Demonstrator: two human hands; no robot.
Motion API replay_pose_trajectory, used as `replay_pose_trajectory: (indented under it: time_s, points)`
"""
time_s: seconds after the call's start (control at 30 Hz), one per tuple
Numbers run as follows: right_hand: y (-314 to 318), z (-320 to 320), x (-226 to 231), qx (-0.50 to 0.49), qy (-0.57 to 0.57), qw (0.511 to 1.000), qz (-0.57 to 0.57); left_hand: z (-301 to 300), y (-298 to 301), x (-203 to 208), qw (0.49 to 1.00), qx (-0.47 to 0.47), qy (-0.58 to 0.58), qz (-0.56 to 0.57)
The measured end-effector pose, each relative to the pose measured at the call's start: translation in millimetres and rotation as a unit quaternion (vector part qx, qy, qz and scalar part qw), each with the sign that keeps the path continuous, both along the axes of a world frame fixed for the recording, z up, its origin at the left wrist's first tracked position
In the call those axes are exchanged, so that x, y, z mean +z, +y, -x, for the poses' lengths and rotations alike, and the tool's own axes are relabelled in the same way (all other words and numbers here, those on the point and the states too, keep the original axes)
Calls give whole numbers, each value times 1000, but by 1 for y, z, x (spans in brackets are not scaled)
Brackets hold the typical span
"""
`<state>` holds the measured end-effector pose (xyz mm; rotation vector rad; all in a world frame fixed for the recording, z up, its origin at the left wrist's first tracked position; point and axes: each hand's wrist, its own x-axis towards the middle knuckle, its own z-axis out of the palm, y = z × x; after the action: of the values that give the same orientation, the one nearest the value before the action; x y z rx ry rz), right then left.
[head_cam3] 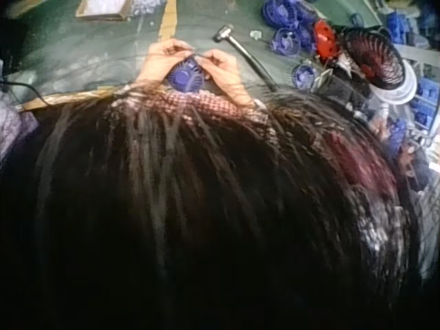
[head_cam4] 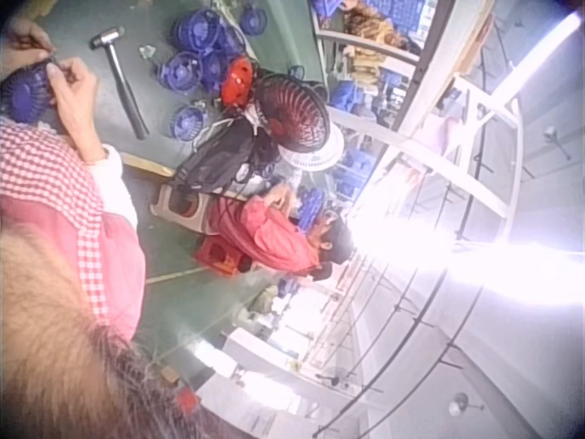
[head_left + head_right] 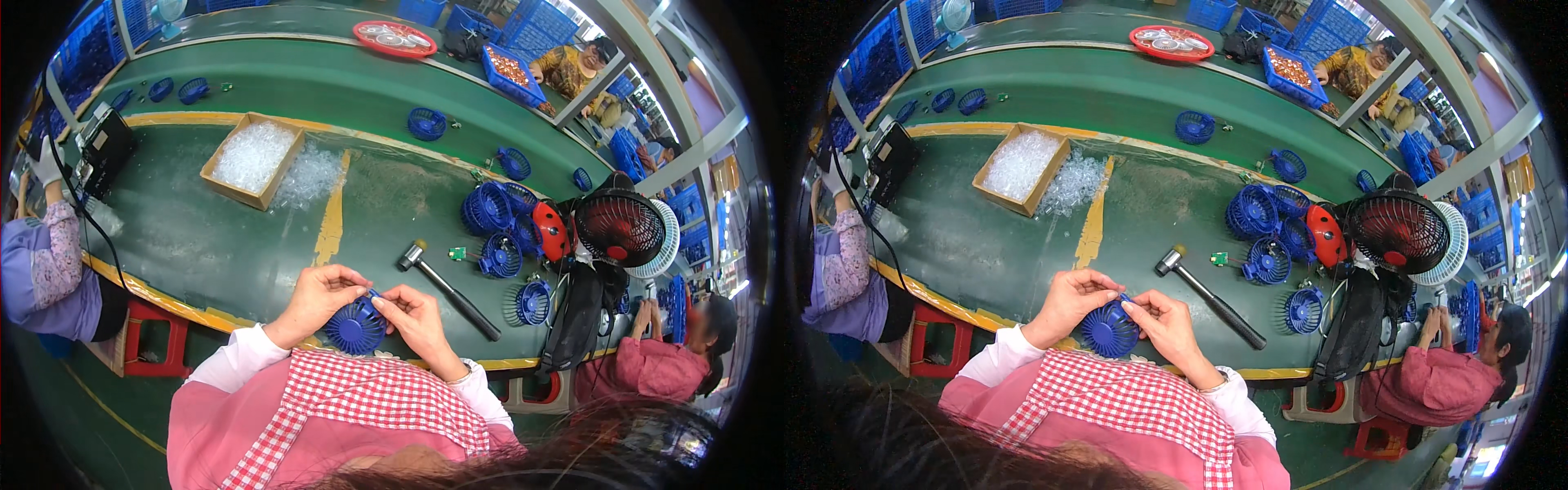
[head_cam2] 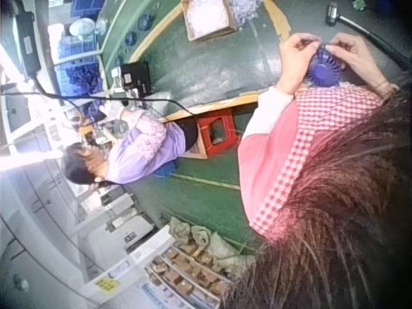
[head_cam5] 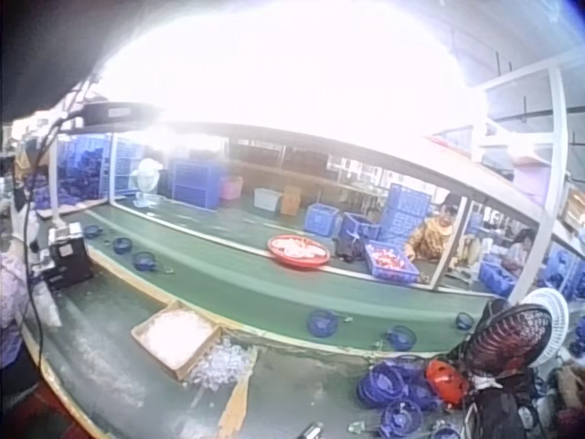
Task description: The person assembles portable fans by fitting circuit boards into fan casings by hand and tapping them into place with a mallet.
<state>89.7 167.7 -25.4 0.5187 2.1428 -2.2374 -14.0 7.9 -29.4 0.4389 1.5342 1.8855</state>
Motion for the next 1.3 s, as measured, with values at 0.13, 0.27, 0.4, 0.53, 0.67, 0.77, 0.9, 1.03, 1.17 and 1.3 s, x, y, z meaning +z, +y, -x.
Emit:
replay_pose_trajectory:
  time_s: [0.13, 0.27, 0.4, 0.53, 0.67, 0.77, 0.9, 1.03, 1.17, 1.3]
  points:
    - [-2, 0, 1, -5, 9, 1000, -16, -3, 0, -5, 998, 12, 67, -2]
    - [-2, -1, 3, 3, 2, 1000, -30, -4, 0, 2, 988, 16, 147, 39]
    - [-3, -1, 5, 1, 0, 1000, -30, -4, 0, 1, 987, 12, 154, 41]
    - [-3, -2, 3, 1, -9, 999, -37, -8, 1, 2, 982, 18, 183, 39]
    - [-7, -3, 0, -17, 5, 1000, -19, -9, 2, 2, 975, 21, 218, 44]
    - [-9, -4, 1, -23, 8, 1000, -5, -11, 2, 3, 972, 31, 230, 42]
    - [-13, -6, 5, -40, 8, 999, -9, -12, 3, 3, 962, 41, 266, 45]
    - [-17, -6, 7, -50, 11, 998, -24, -12, 1, 9, 943, 39, 325, 60]
    - [-13, -5, 5, -38, 13, 999, -29, -12, 1, 12, 947, 27, 314, 67]
    - [-7, -3, -2, -11, 43, 997, 57, -2, 1, 6, 1000, 2, 11, -13]
